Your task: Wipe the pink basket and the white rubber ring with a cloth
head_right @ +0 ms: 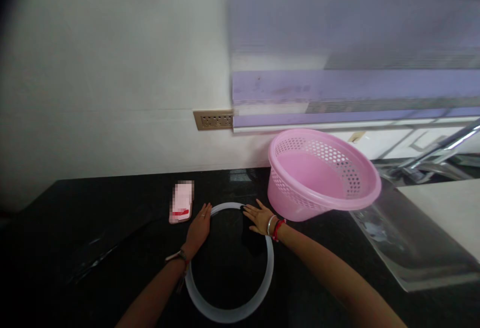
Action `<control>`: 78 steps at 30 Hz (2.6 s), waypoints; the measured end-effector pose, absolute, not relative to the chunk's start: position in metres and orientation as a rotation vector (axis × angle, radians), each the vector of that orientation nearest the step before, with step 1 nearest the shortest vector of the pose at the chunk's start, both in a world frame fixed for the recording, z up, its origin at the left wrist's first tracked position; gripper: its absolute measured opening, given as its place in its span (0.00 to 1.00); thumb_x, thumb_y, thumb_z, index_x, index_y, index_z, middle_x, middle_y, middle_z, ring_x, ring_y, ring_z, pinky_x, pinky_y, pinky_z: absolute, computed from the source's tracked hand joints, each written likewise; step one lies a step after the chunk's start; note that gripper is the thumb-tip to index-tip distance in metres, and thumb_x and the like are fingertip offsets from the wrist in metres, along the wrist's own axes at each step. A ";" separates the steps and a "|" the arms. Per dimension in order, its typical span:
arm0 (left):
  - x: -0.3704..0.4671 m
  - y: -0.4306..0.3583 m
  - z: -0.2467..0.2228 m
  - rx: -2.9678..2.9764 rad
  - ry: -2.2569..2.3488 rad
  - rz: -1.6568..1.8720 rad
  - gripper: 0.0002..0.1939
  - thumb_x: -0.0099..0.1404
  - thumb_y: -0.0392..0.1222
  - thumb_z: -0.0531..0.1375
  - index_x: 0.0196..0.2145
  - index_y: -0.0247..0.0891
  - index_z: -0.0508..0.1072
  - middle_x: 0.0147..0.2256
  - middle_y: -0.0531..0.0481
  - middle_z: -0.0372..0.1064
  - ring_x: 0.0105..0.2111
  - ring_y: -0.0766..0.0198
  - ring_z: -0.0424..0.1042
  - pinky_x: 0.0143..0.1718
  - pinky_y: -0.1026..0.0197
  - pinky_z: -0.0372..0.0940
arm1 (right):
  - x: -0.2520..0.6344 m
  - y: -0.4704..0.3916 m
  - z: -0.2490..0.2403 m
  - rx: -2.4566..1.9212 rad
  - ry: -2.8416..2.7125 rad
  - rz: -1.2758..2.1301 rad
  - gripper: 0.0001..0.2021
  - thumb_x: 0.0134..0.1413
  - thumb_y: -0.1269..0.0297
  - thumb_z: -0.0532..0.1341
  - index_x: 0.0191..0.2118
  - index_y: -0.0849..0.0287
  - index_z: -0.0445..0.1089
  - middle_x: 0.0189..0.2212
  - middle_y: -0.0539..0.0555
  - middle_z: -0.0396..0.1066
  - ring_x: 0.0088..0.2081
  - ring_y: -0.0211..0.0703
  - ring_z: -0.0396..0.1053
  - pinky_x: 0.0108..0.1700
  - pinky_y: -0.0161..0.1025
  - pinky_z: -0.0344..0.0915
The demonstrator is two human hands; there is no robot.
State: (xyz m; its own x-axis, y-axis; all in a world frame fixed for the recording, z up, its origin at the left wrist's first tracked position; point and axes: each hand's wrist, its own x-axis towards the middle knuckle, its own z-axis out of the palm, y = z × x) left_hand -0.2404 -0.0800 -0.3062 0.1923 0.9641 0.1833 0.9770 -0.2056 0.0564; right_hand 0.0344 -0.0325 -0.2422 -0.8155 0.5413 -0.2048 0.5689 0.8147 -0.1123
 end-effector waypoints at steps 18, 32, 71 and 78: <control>-0.244 -0.065 -0.313 -2.352 -1.937 -0.292 0.27 0.59 0.24 0.43 0.56 0.30 0.57 0.55 0.40 0.58 0.58 0.60 0.52 0.54 0.56 0.57 | -0.037 0.034 -0.241 0.362 2.885 -0.283 0.28 0.51 0.57 0.56 0.58 0.61 0.55 0.58 0.58 0.51 0.60 0.44 0.46 0.60 0.54 0.26; -0.246 -0.065 -0.305 -2.353 -1.898 -0.255 0.25 0.60 0.25 0.42 0.54 0.29 0.60 0.55 0.41 0.58 0.56 0.59 0.57 0.54 0.56 0.57 | 0.021 -0.022 -0.245 0.952 2.804 -0.285 0.26 0.54 0.58 0.51 0.58 0.63 0.56 0.59 0.59 0.50 0.61 0.46 0.44 0.60 0.55 0.36; -0.246 -0.068 -0.305 -2.519 -1.824 -0.288 0.24 0.61 0.25 0.42 0.54 0.32 0.60 0.55 0.43 0.60 0.56 0.62 0.56 0.54 0.57 0.57 | 0.016 -0.009 -0.246 0.636 2.807 -0.145 0.32 0.47 0.58 0.58 0.58 0.67 0.55 0.58 0.64 0.51 0.60 0.49 0.46 0.60 0.56 0.32; -0.246 -0.061 -0.301 -2.535 -1.798 -0.317 0.25 0.59 0.24 0.43 0.54 0.32 0.60 0.54 0.42 0.61 0.56 0.62 0.57 0.53 0.57 0.58 | -0.023 0.024 -0.250 0.294 2.908 -0.119 0.31 0.46 0.61 0.59 0.57 0.66 0.56 0.58 0.62 0.51 0.59 0.46 0.48 0.60 0.55 0.32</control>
